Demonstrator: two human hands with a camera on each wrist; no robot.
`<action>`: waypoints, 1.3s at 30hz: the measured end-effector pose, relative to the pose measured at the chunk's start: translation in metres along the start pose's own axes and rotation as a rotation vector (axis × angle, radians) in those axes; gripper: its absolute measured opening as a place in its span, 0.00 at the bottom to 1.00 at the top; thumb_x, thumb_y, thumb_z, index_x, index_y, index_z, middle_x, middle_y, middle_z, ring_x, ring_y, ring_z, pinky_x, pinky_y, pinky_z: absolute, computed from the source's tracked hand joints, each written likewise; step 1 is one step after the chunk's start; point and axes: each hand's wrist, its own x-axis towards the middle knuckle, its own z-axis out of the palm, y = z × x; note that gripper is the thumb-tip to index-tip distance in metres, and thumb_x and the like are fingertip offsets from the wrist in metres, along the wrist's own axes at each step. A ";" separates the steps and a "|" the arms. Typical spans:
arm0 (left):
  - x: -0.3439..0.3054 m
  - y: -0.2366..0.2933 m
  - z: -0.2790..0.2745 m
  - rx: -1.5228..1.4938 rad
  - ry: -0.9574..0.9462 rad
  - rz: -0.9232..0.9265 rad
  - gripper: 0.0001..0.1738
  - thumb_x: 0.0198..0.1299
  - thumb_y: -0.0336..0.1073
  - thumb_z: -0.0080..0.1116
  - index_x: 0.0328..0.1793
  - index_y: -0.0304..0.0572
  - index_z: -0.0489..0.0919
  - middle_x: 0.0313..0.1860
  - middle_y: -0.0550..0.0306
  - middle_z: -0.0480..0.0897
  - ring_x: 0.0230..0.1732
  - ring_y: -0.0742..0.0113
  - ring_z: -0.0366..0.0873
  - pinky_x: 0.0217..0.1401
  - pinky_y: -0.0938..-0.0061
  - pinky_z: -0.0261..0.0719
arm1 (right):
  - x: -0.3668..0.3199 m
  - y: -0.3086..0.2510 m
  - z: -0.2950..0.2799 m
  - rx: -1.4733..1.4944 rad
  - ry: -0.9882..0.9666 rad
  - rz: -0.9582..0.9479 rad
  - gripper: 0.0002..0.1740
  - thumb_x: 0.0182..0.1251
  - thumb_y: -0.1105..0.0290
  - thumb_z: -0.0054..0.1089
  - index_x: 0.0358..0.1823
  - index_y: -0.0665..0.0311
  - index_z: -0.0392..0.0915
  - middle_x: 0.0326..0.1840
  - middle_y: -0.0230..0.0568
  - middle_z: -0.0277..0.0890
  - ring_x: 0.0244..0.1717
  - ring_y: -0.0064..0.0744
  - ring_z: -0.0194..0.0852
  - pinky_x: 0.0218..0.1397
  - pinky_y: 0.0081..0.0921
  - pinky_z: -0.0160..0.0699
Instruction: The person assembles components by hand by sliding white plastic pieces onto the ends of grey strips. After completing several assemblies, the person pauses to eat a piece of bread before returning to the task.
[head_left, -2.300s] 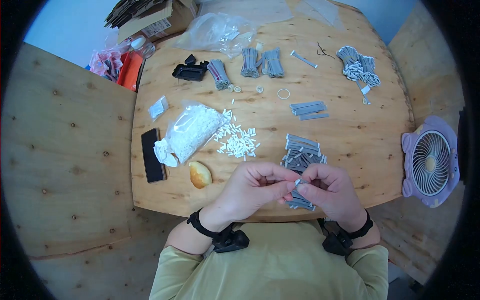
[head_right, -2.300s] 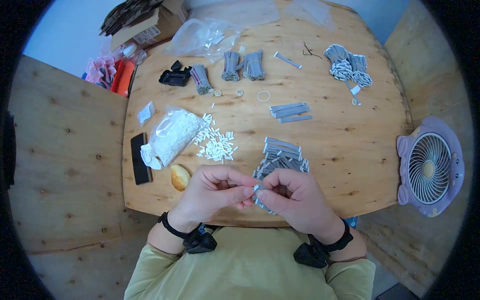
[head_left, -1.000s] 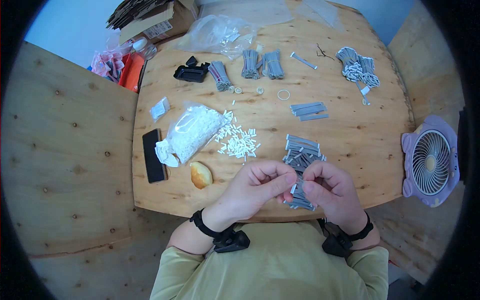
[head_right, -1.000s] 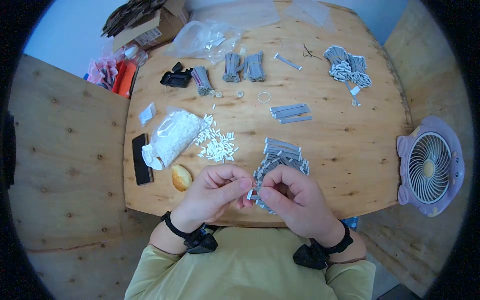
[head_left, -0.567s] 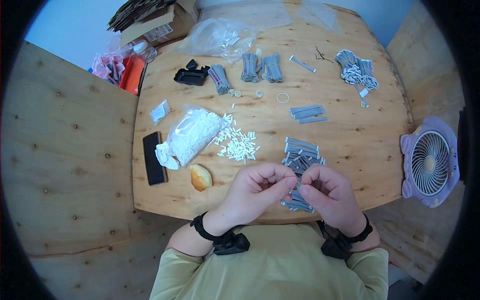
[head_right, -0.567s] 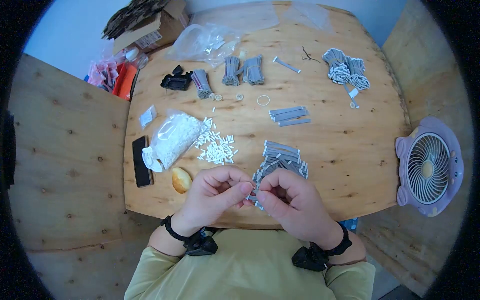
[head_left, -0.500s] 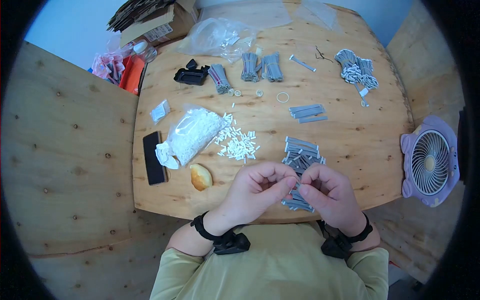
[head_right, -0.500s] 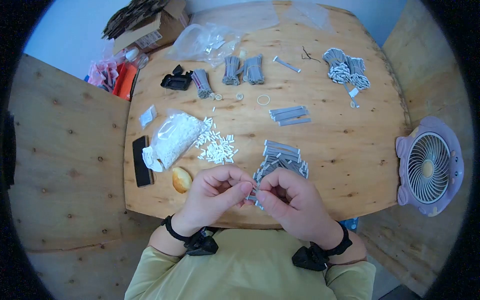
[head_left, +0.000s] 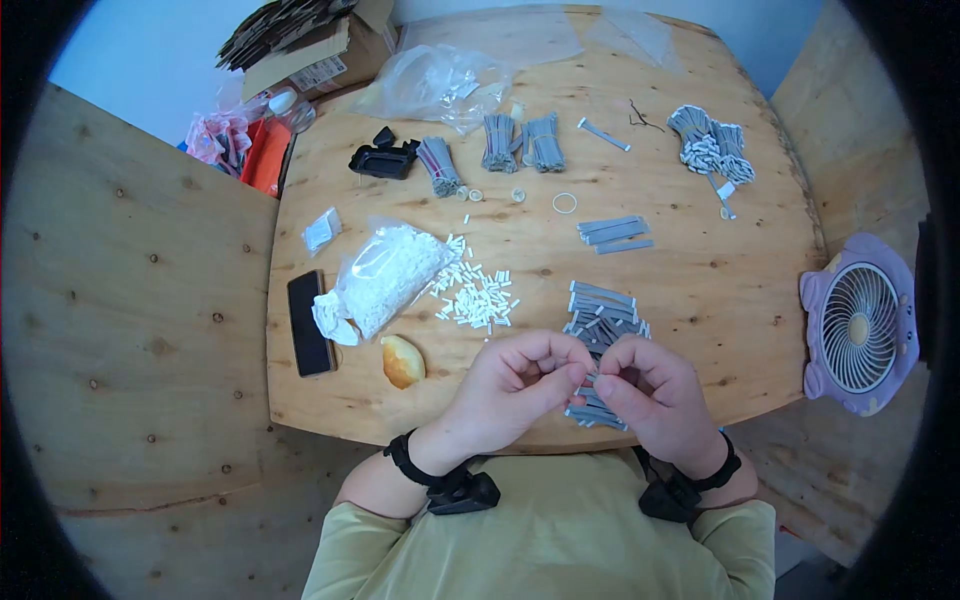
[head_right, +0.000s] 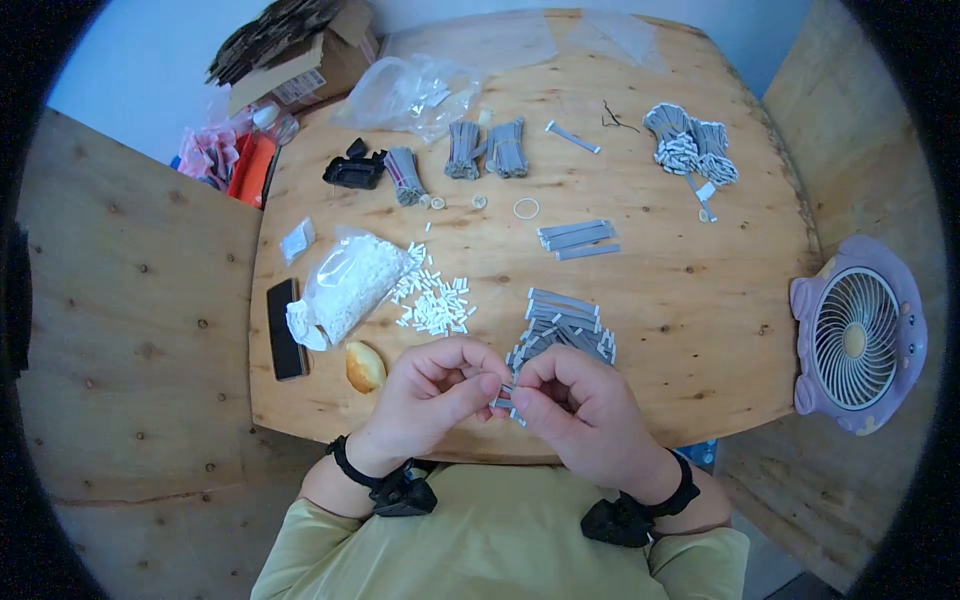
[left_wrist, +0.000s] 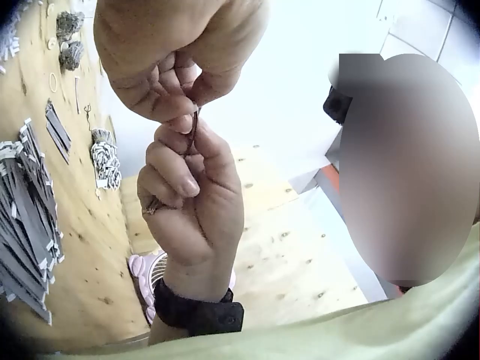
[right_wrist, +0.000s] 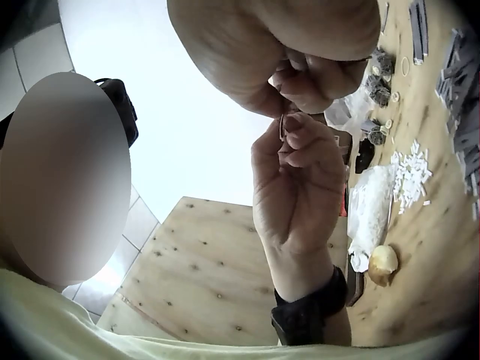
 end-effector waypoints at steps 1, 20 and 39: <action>0.001 0.000 0.000 -0.001 -0.002 0.008 0.06 0.57 0.28 0.52 0.39 0.34 0.74 0.30 0.60 0.77 0.28 0.80 0.72 0.31 0.87 0.71 | 0.000 0.000 0.000 0.014 0.003 -0.007 0.02 0.60 0.75 0.50 0.32 0.65 0.67 0.26 0.23 0.63 0.24 0.08 0.56 0.24 0.08 0.57; -0.002 0.001 0.003 0.019 -0.012 -0.019 0.08 0.59 0.30 0.49 0.42 0.35 0.73 0.30 0.61 0.76 0.29 0.80 0.71 0.33 0.87 0.71 | -0.001 -0.001 0.001 0.063 0.006 0.004 0.04 0.62 0.73 0.49 0.33 0.65 0.67 0.28 0.25 0.65 0.26 0.09 0.60 0.26 0.08 0.60; -0.004 0.001 -0.001 -0.016 -0.017 -0.034 0.09 0.58 0.31 0.51 0.42 0.35 0.74 0.30 0.63 0.77 0.30 0.81 0.72 0.34 0.87 0.71 | -0.001 -0.001 0.002 0.083 0.016 0.032 0.03 0.60 0.75 0.51 0.33 0.65 0.67 0.29 0.26 0.65 0.29 0.10 0.61 0.29 0.09 0.61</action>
